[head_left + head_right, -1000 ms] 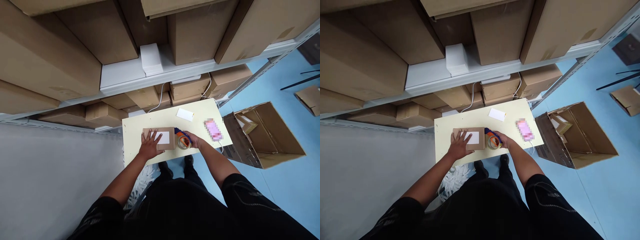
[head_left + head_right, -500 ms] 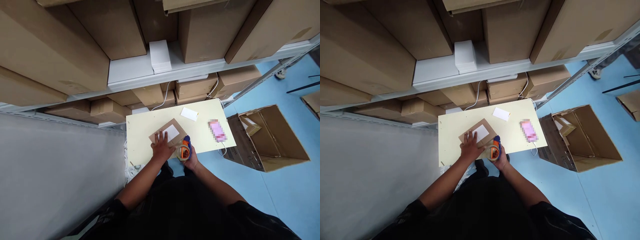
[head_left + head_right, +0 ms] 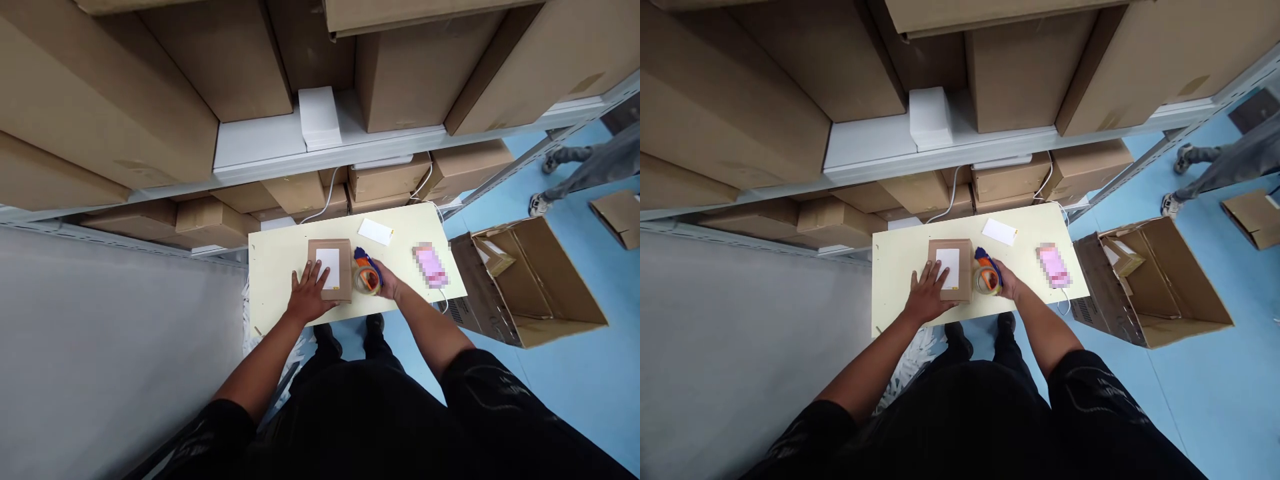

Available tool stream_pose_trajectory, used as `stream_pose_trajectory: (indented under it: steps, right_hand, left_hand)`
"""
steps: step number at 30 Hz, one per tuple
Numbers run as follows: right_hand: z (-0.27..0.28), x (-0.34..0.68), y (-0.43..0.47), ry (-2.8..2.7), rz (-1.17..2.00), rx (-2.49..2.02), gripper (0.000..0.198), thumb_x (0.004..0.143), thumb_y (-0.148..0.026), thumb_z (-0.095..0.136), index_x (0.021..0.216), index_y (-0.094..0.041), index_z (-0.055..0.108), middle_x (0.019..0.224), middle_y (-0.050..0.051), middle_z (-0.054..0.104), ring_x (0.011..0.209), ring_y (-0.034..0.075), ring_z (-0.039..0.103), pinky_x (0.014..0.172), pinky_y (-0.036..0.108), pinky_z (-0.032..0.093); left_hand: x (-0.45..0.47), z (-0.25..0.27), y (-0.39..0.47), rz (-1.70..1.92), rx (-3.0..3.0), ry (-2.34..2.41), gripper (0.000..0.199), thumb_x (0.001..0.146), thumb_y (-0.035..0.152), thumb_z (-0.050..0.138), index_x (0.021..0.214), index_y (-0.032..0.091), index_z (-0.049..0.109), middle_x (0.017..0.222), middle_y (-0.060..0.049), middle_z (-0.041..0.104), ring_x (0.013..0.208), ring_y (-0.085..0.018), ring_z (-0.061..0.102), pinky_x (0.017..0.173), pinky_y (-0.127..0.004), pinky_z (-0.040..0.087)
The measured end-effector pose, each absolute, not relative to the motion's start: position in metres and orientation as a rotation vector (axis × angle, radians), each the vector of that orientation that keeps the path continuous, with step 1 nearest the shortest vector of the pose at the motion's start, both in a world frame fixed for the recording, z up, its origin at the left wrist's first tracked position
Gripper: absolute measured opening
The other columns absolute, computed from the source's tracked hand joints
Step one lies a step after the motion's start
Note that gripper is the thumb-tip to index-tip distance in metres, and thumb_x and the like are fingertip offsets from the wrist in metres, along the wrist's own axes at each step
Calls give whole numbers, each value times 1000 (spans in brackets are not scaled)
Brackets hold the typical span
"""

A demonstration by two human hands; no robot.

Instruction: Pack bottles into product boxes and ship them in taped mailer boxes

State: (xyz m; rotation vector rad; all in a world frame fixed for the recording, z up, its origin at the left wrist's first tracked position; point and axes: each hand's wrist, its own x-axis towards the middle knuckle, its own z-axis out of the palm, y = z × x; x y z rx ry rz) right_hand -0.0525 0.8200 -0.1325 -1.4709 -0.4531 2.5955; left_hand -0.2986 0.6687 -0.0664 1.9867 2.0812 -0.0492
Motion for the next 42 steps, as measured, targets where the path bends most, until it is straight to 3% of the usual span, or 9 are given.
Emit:
stream_pose_trajectory:
  steps: [7, 10, 12, 14, 20, 31, 36, 38, 42]
  right_hand:
    - [-131, -32, 675, 171, 2477, -1361, 50, 96, -66, 50, 104, -22, 72, 91, 6, 80, 82, 22, 76, 76, 35, 62]
    - [-125, -36, 699, 150, 2403, -1291, 52, 96, -67, 46, 111, -24, 71, 96, 4, 80, 86, 22, 76, 75, 35, 62]
    - [-121, -33, 741, 52, 2438, -1347, 50, 96, -65, 47, 106, -23, 71, 89, 4, 80, 82, 22, 75, 74, 35, 62]
    - [-118, -31, 785, -104, 2487, -1448, 44, 97, -60, 51, 102, -21, 70, 84, 4, 79, 76, 21, 74, 72, 34, 62]
    - [-116, -44, 866, -588, 2630, -1670, 41, 93, -60, 63, 93, -19, 67, 71, 4, 74, 61, 19, 68, 60, 32, 59]
    - [-130, -39, 685, -17, 2506, -1353, 46, 97, -63, 48, 107, -26, 72, 96, 4, 80, 94, 25, 75, 85, 40, 62]
    - [-122, -52, 742, -16, 2392, -1290, 51, 98, -63, 42, 113, -24, 72, 97, 5, 80, 95, 25, 75, 82, 39, 62]
    - [-120, -50, 795, -157, 2470, -1422, 47, 99, -60, 47, 110, -21, 71, 93, 6, 79, 87, 23, 74, 80, 38, 62]
    - [-118, -63, 877, -571, 2595, -1588, 43, 94, -59, 62, 104, -18, 70, 83, 7, 78, 71, 23, 71, 69, 37, 61]
  left_hand:
    - [-236, -70, 672, 196, 1654, 2374, 112, 85, 73, 66, 167, 11, 21, 174, -23, 12, 161, -45, 4, 125, -66, 18]
    - [-224, -60, 661, 178, 1641, 2290, 110, 85, 67, 68, 165, 7, 23, 172, -26, 16, 158, -47, 16, 121, -61, 31]
    - [-240, -51, 654, 65, 1750, 2116, 103, 83, 63, 73, 164, 15, 32, 171, -21, 25, 153, -44, 31, 119, -58, 36]
    - [-268, -44, 654, -33, 1915, 1955, 98, 80, 61, 78, 162, 26, 39, 169, -16, 34, 152, -42, 35, 122, -58, 30]
    - [-314, -52, 681, -94, 2024, 2054, 101, 81, 73, 69, 165, 29, 33, 175, -14, 15, 160, -46, 8, 122, -74, -1]
    - [-260, -58, 690, -77, 1629, 2347, 97, 90, 77, 50, 168, 26, 23, 176, -14, 9, 159, -49, 2, 115, -82, 12]
    - [-249, -40, 660, -113, 1728, 2097, 104, 86, 72, 63, 167, 18, 28, 173, -19, 21, 153, -46, 28, 117, -62, 35]
    - [-268, -36, 651, -118, 1912, 1921, 103, 82, 64, 74, 166, 23, 31, 172, -16, 28, 153, -41, 33, 122, -55, 31]
    - [-307, -45, 657, -100, 2134, 1836, 108, 76, 65, 81, 165, 31, 31, 175, -11, 17, 161, -41, 13, 127, -64, 6]
